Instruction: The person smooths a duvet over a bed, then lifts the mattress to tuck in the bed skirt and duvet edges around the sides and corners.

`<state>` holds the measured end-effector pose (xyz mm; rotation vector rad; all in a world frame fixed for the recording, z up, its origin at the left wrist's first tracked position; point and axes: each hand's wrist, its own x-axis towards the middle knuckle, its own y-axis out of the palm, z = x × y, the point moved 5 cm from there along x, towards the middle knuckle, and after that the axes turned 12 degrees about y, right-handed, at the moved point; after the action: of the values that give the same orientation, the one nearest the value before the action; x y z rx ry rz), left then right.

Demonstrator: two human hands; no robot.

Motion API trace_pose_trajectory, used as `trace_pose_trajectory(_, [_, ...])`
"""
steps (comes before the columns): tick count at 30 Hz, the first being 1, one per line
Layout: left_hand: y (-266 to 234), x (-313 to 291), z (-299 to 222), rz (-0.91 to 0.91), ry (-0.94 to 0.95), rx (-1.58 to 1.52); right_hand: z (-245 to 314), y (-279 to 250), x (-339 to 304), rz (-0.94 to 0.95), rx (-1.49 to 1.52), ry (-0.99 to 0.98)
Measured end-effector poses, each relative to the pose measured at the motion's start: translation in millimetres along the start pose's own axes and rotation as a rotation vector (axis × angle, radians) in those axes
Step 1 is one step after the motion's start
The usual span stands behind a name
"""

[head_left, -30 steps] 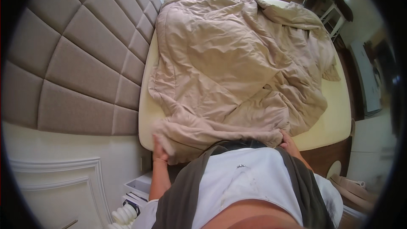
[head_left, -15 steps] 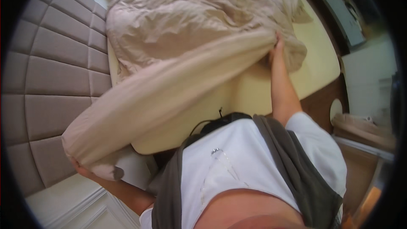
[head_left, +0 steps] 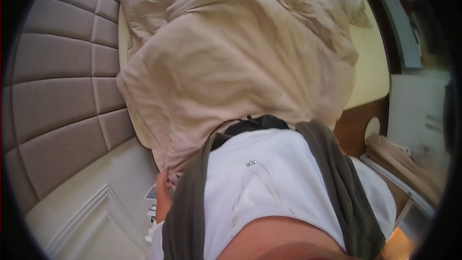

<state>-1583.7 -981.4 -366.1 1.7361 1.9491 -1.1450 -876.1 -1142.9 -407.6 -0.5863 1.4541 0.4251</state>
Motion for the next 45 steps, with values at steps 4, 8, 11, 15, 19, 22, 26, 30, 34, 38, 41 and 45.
trace_pose_trajectory(4, [18.1, 62.6, -43.0, -0.331, -0.632, -0.279, 44.7, 65.6, 0.1, 0.132, -0.013, -0.092])
trace_pose_trajectory(8, [-7.3, 103.4, -359.3, -0.160, 0.702, 0.711, 311.4, 142.7, -151.3, 0.302, 0.135, -0.875])
trace_pose_trajectory(11, [-91.6, 22.7, -563.2, -0.360, 1.114, -0.024, 408.0, 162.6, -355.9, 0.590, 0.293, -1.343])
trace_pose_trajectory(15, [-164.4, -105.4, -636.0, -0.453, 1.343, -0.278, 409.5, 70.8, -500.0, 0.705, 0.375, -1.658])
trace_pose_trajectory(19, [-209.3, -159.9, -592.0, -0.508, 1.256, -0.326, 422.1, 3.6, -511.2, 0.621, 0.420, -1.683])
trace_pose_trajectory(22, [-234.1, -174.5, -539.7, -0.518, 1.161, -0.384, 451.0, -30.8, -533.0, 0.654, 0.405, -1.695])
trace_pose_trajectory(26, [-238.7, -149.7, -456.5, -0.483, 0.984, -0.484, 437.9, -40.5, -515.9, 0.757, 0.239, -1.620])
trace_pose_trajectory(30, [-254.0, -136.3, -356.6, -0.534, 0.899, -0.536, 264.9, 4.0, -378.3, 0.522, -0.038, -1.489])
trace_pose_trajectory(34, [-202.0, -100.2, -264.0, -0.619, 0.599, -0.350, 157.1, 2.8, -291.0, 0.448, -0.304, -1.116])
trace_pose_trajectory(38, [-219.7, -74.9, -234.1, -0.854, 0.619, 0.029, 154.4, -34.3, -158.8, 0.207, -0.163, -1.061])
trace_pose_trajectory(41, [-227.7, -73.8, -216.7, -0.917, 0.576, 0.091, 152.9, -30.6, -188.7, -0.047, -0.321, -0.943])
trace_pose_trajectory(45, [-209.4, -47.1, -202.4, -0.960, 0.377, 0.478, 163.2, -42.5, -147.8, -0.475, -0.735, -1.120])
